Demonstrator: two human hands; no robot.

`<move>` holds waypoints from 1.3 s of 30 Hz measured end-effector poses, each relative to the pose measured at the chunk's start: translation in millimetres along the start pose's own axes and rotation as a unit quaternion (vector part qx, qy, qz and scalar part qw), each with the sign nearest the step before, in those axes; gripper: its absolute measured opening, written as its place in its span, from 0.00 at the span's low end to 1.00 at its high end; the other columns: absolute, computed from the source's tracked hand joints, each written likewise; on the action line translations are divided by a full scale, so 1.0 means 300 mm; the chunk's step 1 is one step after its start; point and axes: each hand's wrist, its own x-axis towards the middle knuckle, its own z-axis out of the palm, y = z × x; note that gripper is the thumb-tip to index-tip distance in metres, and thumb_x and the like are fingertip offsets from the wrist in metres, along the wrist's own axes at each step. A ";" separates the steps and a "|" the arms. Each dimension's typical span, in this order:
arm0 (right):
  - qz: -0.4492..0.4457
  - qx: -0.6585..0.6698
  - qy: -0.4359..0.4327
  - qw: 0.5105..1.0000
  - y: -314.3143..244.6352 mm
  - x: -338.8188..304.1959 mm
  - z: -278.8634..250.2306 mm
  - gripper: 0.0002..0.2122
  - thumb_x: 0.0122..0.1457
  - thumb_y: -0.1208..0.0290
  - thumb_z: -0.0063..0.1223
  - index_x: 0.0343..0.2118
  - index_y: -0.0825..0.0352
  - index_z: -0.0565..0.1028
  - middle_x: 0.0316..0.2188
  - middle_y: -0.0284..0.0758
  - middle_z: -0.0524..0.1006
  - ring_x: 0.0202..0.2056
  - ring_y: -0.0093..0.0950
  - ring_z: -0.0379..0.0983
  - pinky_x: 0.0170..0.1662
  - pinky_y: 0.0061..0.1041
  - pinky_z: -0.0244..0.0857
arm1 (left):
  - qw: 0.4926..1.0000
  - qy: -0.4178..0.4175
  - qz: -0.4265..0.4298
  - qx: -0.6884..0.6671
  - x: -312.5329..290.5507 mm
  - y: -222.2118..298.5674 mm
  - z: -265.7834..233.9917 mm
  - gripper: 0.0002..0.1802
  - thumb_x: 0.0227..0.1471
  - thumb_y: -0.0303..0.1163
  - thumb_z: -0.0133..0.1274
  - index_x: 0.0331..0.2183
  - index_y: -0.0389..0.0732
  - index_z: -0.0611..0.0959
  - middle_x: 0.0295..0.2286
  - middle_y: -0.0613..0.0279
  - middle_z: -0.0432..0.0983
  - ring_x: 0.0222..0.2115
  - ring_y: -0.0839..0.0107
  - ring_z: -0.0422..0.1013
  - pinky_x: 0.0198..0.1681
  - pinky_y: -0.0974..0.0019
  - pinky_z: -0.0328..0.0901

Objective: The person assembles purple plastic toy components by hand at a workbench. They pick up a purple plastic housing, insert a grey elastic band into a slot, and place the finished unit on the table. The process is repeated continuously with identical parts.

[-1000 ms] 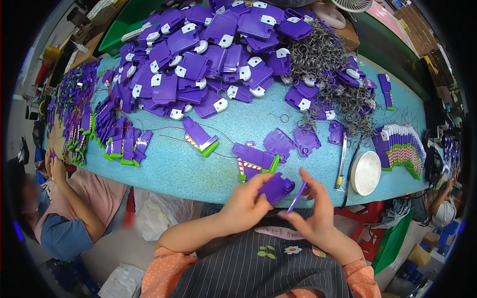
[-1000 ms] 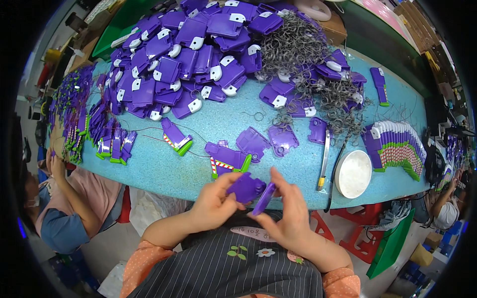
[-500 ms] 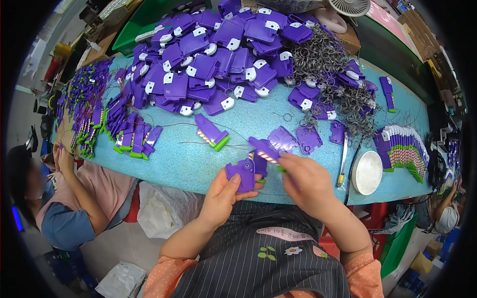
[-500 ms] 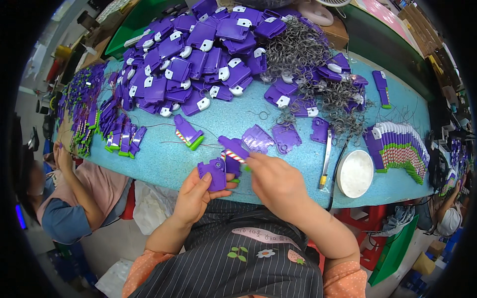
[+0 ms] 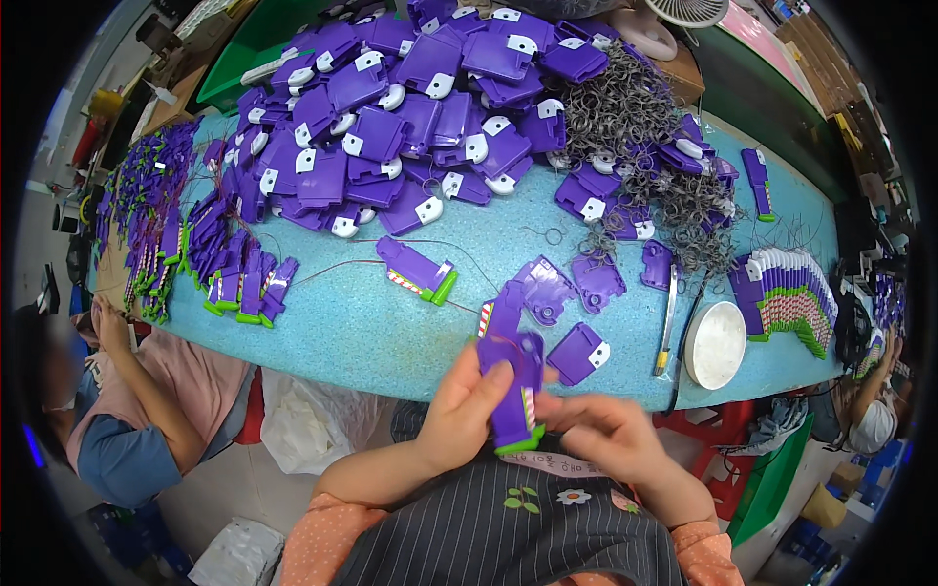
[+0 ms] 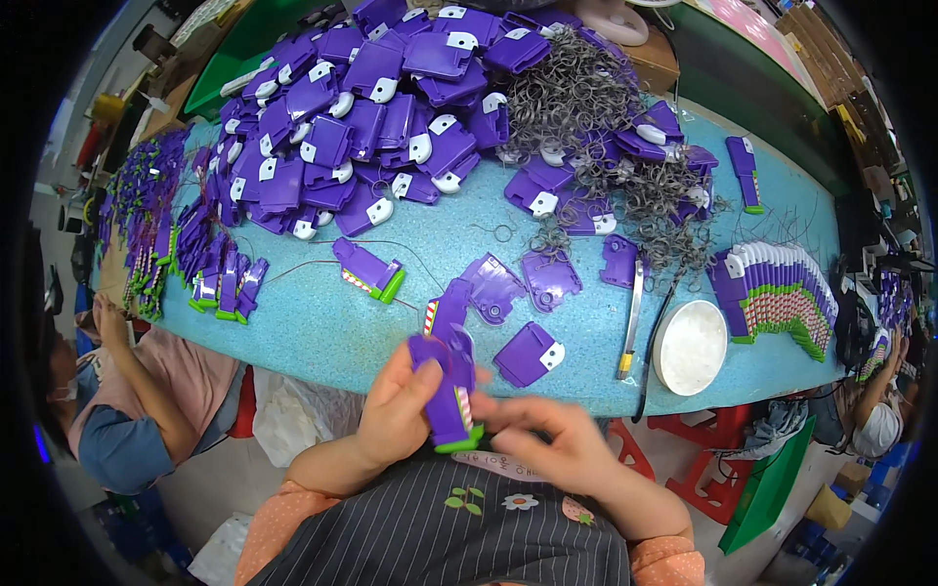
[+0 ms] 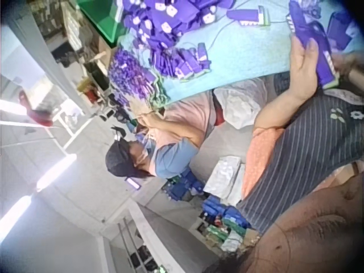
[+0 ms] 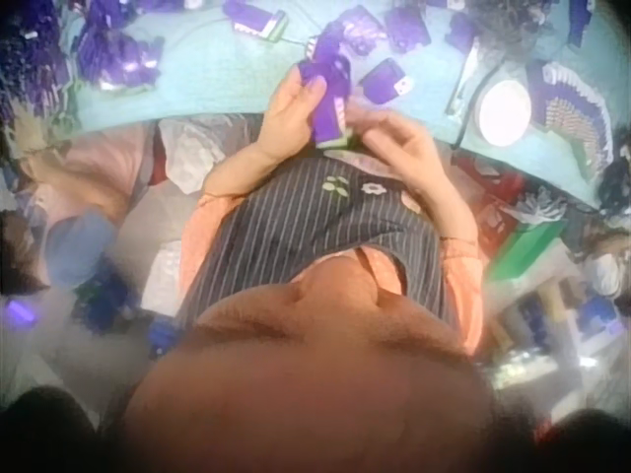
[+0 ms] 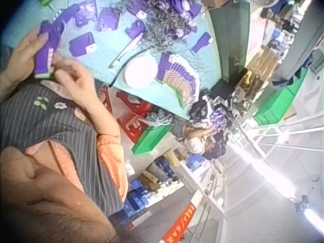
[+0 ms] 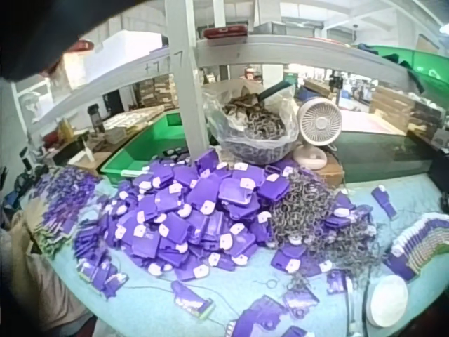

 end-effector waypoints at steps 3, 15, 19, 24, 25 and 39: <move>-0.005 0.018 0.042 0.999 -0.064 0.088 -0.065 0.16 0.62 0.67 0.41 0.47 0.73 0.69 0.41 0.40 0.75 0.39 0.26 0.73 0.43 0.25 0.67 | 0.984 -0.076 -0.150 0.051 -0.052 0.006 -0.017 0.18 0.60 0.36 0.39 0.49 0.38 0.63 0.38 0.52 0.73 0.33 0.67 0.75 0.36 0.67 0.70; -0.284 -0.316 0.141 0.894 -0.194 0.159 0.090 0.09 0.51 0.79 0.54 0.36 0.71 0.77 0.17 0.35 0.69 0.17 0.21 0.63 0.20 0.20 0.54 | 0.995 -0.023 -0.095 -0.018 -0.049 -0.062 -0.038 0.18 0.61 0.37 0.37 0.48 0.37 0.63 0.36 0.54 0.72 0.31 0.69 0.74 0.35 0.67 0.69; -0.340 -0.397 0.210 0.826 -0.130 0.085 0.095 0.11 0.44 0.83 0.58 0.34 0.70 0.77 0.13 0.31 0.64 0.13 0.23 0.60 0.16 0.22 0.51 | 0.999 0.000 0.045 0.003 -0.061 -0.027 0.001 0.18 0.60 0.32 0.39 0.50 0.37 0.61 0.43 0.51 0.70 0.39 0.67 0.72 0.44 0.65 0.67; -0.413 -0.474 0.252 0.736 -0.073 0.086 0.089 0.13 0.40 0.83 0.60 0.32 0.71 0.77 0.11 0.30 0.63 0.11 0.24 0.58 0.13 0.23 0.49 | 0.991 -0.021 0.117 0.059 -0.071 -0.036 0.019 0.17 0.59 0.26 0.38 0.50 0.32 0.63 0.47 0.52 0.67 0.44 0.68 0.69 0.48 0.65 0.65; -0.421 -0.482 0.248 0.727 -0.073 0.088 0.091 0.12 0.40 0.84 0.60 0.32 0.71 0.76 0.12 0.30 0.63 0.11 0.24 0.58 0.13 0.23 0.49 | 0.989 -0.024 0.130 0.067 -0.073 -0.040 0.018 0.17 0.59 0.26 0.38 0.50 0.32 0.63 0.47 0.52 0.67 0.44 0.70 0.68 0.48 0.66 0.64; -0.396 -0.466 0.232 0.757 -0.077 0.101 0.078 0.09 0.44 0.83 0.57 0.31 0.72 0.75 0.12 0.32 0.66 0.12 0.25 0.61 0.14 0.24 0.52 | 0.927 0.027 0.173 0.333 -0.087 -0.060 0.009 0.17 0.55 0.24 0.44 0.47 0.29 0.69 0.35 0.54 0.77 0.33 0.74 0.73 0.37 0.72 0.67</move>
